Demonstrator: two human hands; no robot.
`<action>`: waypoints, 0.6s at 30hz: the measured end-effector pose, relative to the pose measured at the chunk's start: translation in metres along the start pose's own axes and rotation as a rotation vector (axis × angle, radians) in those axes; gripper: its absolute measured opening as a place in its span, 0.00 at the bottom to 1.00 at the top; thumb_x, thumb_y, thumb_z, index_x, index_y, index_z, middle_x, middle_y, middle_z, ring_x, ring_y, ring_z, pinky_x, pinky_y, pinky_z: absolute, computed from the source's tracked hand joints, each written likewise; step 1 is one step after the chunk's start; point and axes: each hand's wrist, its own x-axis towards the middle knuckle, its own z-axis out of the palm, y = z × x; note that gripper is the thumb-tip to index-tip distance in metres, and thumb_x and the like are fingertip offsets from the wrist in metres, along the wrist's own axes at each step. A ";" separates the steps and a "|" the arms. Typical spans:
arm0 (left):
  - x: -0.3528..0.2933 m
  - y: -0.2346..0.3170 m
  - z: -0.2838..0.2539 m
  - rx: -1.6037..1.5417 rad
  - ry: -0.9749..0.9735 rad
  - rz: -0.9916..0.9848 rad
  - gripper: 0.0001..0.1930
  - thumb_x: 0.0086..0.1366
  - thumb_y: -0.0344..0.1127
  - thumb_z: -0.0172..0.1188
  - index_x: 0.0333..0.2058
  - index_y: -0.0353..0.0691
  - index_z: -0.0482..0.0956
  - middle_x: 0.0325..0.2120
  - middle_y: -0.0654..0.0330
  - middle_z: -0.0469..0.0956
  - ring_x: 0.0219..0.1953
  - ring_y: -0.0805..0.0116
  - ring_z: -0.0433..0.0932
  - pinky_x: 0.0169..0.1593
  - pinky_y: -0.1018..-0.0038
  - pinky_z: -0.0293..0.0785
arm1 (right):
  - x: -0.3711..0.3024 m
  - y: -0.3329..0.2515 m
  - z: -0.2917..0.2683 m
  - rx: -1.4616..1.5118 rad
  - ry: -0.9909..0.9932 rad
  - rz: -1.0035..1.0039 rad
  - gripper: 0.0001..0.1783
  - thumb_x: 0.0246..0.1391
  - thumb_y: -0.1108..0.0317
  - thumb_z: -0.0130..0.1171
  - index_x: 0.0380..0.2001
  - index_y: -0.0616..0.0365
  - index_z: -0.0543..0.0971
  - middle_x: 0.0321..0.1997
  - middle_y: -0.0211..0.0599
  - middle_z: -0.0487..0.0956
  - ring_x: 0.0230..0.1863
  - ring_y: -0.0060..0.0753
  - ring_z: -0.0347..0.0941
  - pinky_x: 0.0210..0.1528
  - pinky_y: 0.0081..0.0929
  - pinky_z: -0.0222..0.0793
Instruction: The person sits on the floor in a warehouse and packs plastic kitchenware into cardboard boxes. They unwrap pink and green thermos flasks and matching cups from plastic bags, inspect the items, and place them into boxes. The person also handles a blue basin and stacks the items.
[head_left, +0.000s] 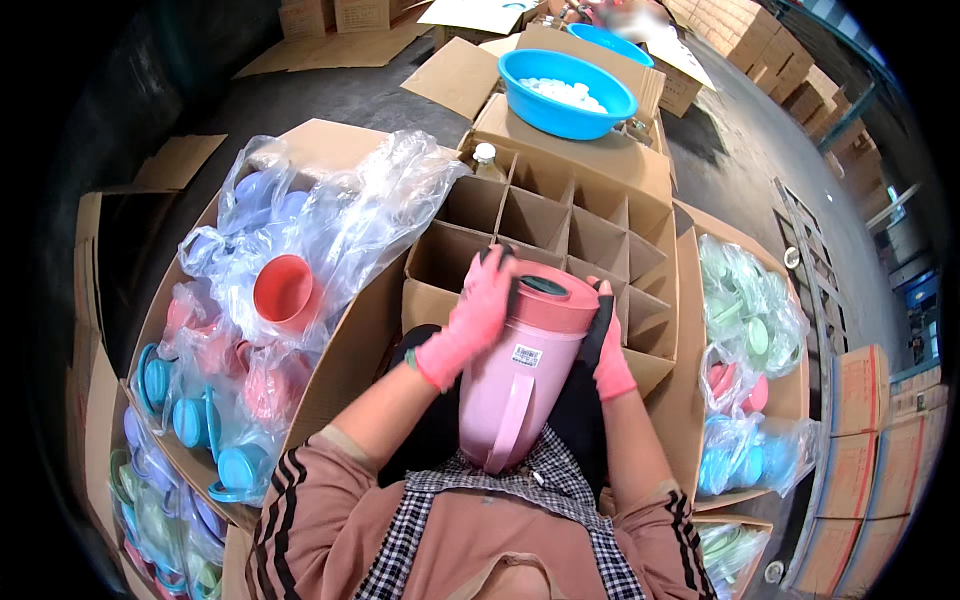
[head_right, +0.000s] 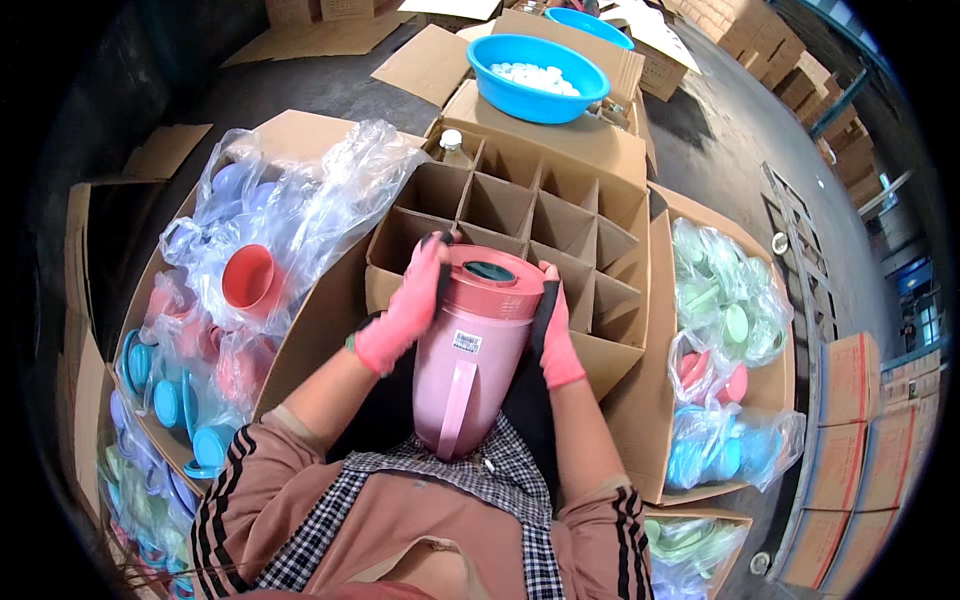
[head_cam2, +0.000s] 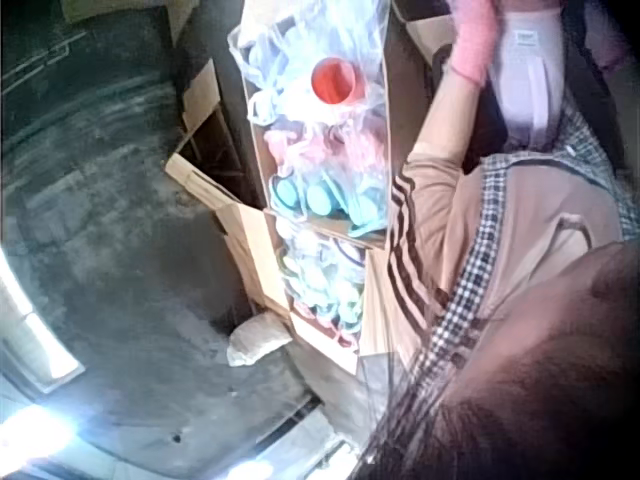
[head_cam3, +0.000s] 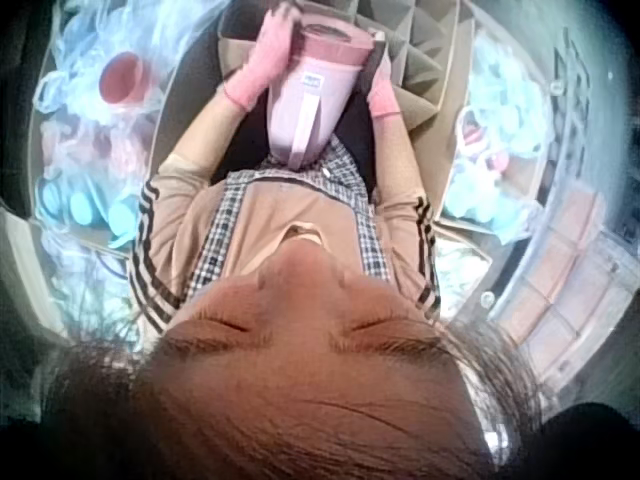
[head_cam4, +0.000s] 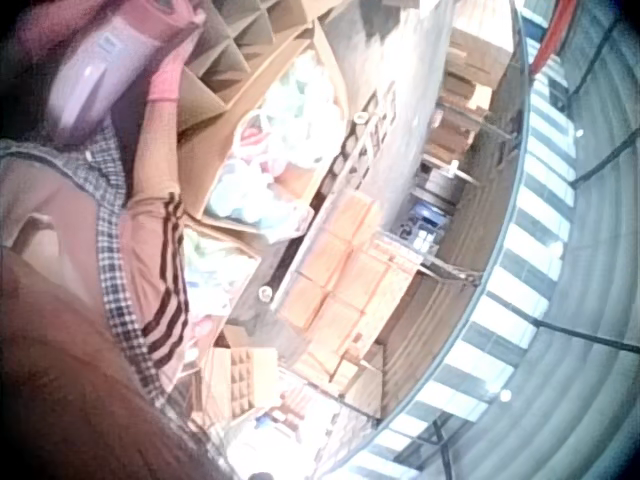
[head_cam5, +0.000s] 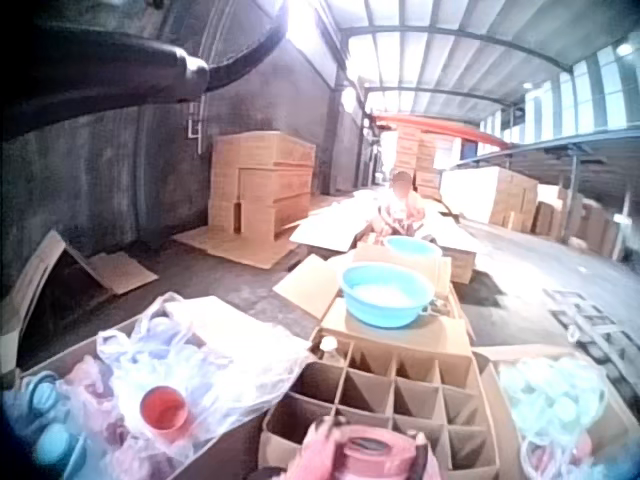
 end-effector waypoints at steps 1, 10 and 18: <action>-0.012 0.016 0.003 0.149 0.015 0.137 0.16 0.57 0.38 0.47 0.42 0.35 0.68 0.40 0.44 0.65 0.43 0.47 0.63 0.50 0.63 0.58 | 0.012 0.000 -0.013 -0.007 0.016 0.092 0.29 0.54 0.46 0.43 0.46 0.63 0.66 0.45 0.39 0.69 0.45 0.29 0.63 0.49 0.26 0.58; -0.015 0.050 -0.022 -0.055 -0.091 0.153 0.26 0.52 0.37 0.53 0.50 0.33 0.61 0.51 0.39 0.53 0.53 0.41 0.55 0.56 0.61 0.53 | 0.009 -0.028 0.003 0.337 -0.312 -0.002 0.26 0.56 0.51 0.41 0.49 0.62 0.64 0.46 0.39 0.70 0.46 0.33 0.67 0.52 0.29 0.61; 0.015 0.099 -0.076 0.376 -0.167 0.853 0.29 0.35 0.35 0.65 0.41 0.38 0.72 0.42 0.51 0.70 0.50 0.47 0.65 0.53 0.54 0.55 | -0.054 -0.099 0.065 0.363 -0.437 -0.467 0.37 0.53 0.44 0.40 0.56 0.62 0.53 0.58 0.44 0.57 0.58 0.39 0.54 0.60 0.37 0.49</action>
